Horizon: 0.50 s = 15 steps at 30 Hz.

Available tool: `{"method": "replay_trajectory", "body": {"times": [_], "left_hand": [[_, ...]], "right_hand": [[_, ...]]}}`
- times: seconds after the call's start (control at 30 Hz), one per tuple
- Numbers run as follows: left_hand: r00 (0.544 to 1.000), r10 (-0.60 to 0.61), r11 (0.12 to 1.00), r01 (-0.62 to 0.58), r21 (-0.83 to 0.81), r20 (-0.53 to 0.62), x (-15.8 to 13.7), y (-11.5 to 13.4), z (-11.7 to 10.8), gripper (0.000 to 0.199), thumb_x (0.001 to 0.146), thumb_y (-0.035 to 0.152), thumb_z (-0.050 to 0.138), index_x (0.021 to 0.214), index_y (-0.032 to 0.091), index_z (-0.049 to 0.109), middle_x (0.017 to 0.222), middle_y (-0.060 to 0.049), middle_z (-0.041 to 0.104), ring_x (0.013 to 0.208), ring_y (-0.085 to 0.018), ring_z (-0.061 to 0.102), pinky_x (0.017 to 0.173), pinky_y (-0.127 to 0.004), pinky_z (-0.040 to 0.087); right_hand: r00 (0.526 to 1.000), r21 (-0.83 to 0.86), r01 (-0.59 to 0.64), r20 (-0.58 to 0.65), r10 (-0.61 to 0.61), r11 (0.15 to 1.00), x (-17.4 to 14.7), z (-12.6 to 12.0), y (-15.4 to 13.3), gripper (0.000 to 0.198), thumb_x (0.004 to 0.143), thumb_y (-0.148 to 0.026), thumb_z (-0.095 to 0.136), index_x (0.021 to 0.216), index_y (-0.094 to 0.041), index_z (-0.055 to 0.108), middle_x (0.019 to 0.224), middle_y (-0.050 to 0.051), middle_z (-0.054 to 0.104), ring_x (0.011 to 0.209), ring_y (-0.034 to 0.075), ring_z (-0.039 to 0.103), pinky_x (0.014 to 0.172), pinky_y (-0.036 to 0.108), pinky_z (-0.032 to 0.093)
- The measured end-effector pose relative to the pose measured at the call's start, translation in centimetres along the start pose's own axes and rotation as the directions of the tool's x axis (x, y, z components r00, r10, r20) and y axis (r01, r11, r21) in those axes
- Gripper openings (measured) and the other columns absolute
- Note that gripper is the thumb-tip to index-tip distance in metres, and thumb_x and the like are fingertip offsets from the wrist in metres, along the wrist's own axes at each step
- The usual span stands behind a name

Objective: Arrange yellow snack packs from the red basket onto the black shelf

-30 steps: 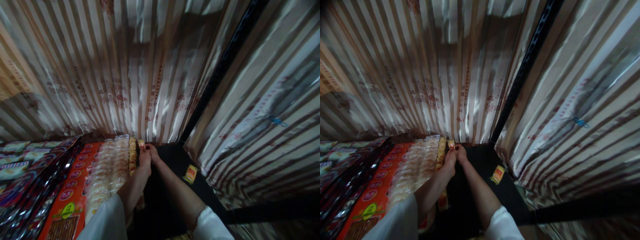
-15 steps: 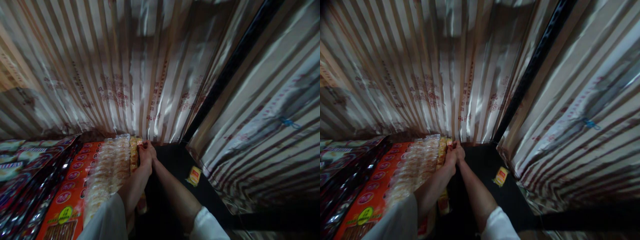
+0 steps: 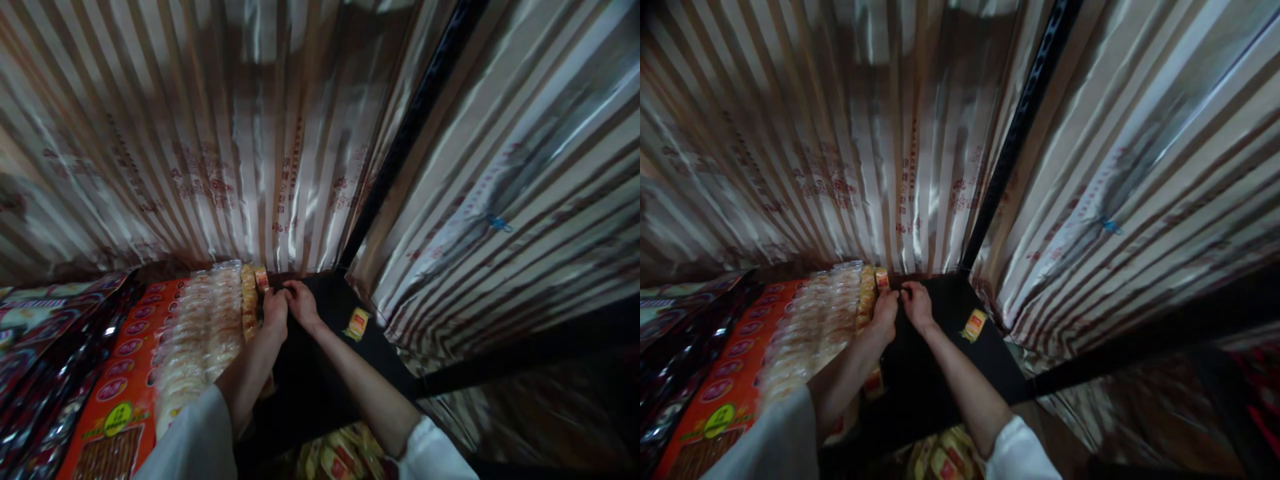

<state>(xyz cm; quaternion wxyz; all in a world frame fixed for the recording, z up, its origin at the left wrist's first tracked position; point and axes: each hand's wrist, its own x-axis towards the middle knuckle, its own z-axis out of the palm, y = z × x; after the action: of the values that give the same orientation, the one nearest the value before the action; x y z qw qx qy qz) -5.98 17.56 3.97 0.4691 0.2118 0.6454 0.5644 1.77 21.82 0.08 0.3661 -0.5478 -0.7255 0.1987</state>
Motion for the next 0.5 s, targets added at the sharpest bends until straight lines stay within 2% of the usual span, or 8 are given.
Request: {"method": "replay_trajectory", "body": {"times": [0.07, 0.13, 0.2, 0.27, 0.37, 0.43, 0.5], "left_hand": [[0.998, -0.063, 0.998, 0.063, 0.008, 0.016, -1.4, -0.1, 0.0, 0.028, 0.075, 0.018, 0.049, 0.103, 0.016, 0.053, 0.112, -0.009, 0.058, 0.108, -0.019, 0.054, 0.091, -0.031, 0.042], [0.994, -0.098, 0.995, 0.097, 0.018, 0.046, -3.0, -0.2, 0.0, 0.023, 0.075, 0.017, 0.050, 0.097, 0.017, 0.054, 0.108, -0.007, 0.059, 0.106, -0.018, 0.054, 0.089, -0.029, 0.044], [0.989, -0.125, 0.992, 0.123, 0.028, 0.082, -4.9, -0.2, 0.1, 0.016, 0.074, 0.013, 0.050, 0.089, 0.018, 0.054, 0.099, -0.005, 0.059, 0.100, -0.016, 0.056, 0.084, -0.026, 0.045], [0.978, -0.169, 0.986, 0.167, 0.025, 0.120, -6.8, -0.1, 0.3, 0.014, 0.073, 0.009, 0.049, 0.082, 0.018, 0.053, 0.090, -0.004, 0.058, 0.092, -0.014, 0.057, 0.078, -0.024, 0.047], [0.960, -0.228, 0.973, 0.228, 0.014, 0.162, -9.5, -0.1, 0.4, 0.014, 0.072, 0.006, 0.048, 0.078, 0.018, 0.053, 0.082, -0.003, 0.057, 0.082, -0.013, 0.057, 0.070, -0.023, 0.048], [0.953, -0.242, 0.970, 0.243, 0.019, 0.183, -10.9, -0.5, 0.3, 0.015, 0.070, 0.005, 0.051, 0.077, 0.017, 0.054, 0.082, -0.003, 0.058, 0.080, -0.012, 0.058, 0.069, -0.022, 0.049], [0.948, -0.250, 0.968, 0.248, 0.035, 0.195, -11.9, -1.3, 0.1, 0.016, 0.067, 0.005, 0.054, 0.077, 0.017, 0.056, 0.084, -0.003, 0.059, 0.082, -0.012, 0.058, 0.070, -0.023, 0.049]], "right_hand": [[0.993, -0.147, 0.079, -0.071, -0.090, 0.986, -1.3, -3.1, 1.4, 0.024, 0.080, -0.018, 0.047, 0.097, -0.018, 0.063, 0.101, 0.007, 0.065, 0.098, 0.021, 0.054, 0.091, 0.035, 0.041], [0.990, -0.291, 0.071, -0.100, -0.104, 0.954, -2.6, -6.6, 3.3, 0.027, 0.081, -0.016, 0.044, 0.100, -0.018, 0.063, 0.107, 0.008, 0.064, 0.103, 0.023, 0.052, 0.094, 0.038, 0.038], [0.998, -0.425, 0.022, -0.039, -0.042, 0.905, -3.8, -9.7, 5.3, 0.034, 0.079, -0.007, 0.041, 0.103, -0.015, 0.064, 0.112, 0.010, 0.063, 0.107, 0.022, 0.051, 0.098, 0.038, 0.034], [0.988, -0.516, 0.042, 0.147, 0.039, 0.856, -5.0, -12.1, 7.0, 0.039, 0.074, -0.002, 0.044, 0.106, -0.013, 0.063, 0.112, 0.011, 0.063, 0.106, 0.021, 0.054, 0.099, 0.036, 0.033], [0.945, -0.558, 0.130, 0.320, 0.068, 0.819, -6.7, -14.1, 8.2, 0.041, 0.076, -0.003, 0.042, 0.111, -0.012, 0.062, 0.116, 0.013, 0.061, 0.106, 0.020, 0.055, 0.097, 0.033, 0.035], [0.923, -0.538, 0.165, 0.379, 0.062, 0.827, -7.7, -14.6, 7.8, 0.040, 0.079, -0.005, 0.040, 0.112, -0.012, 0.061, 0.117, 0.012, 0.060, 0.105, 0.019, 0.056, 0.094, 0.030, 0.037], [0.912, -0.536, 0.142, 0.397, 0.100, 0.832, -8.8, -14.7, 6.7, 0.036, 0.082, -0.009, 0.040, 0.110, -0.013, 0.062, 0.111, 0.012, 0.063, 0.100, 0.018, 0.058, 0.088, 0.027, 0.039]]}}
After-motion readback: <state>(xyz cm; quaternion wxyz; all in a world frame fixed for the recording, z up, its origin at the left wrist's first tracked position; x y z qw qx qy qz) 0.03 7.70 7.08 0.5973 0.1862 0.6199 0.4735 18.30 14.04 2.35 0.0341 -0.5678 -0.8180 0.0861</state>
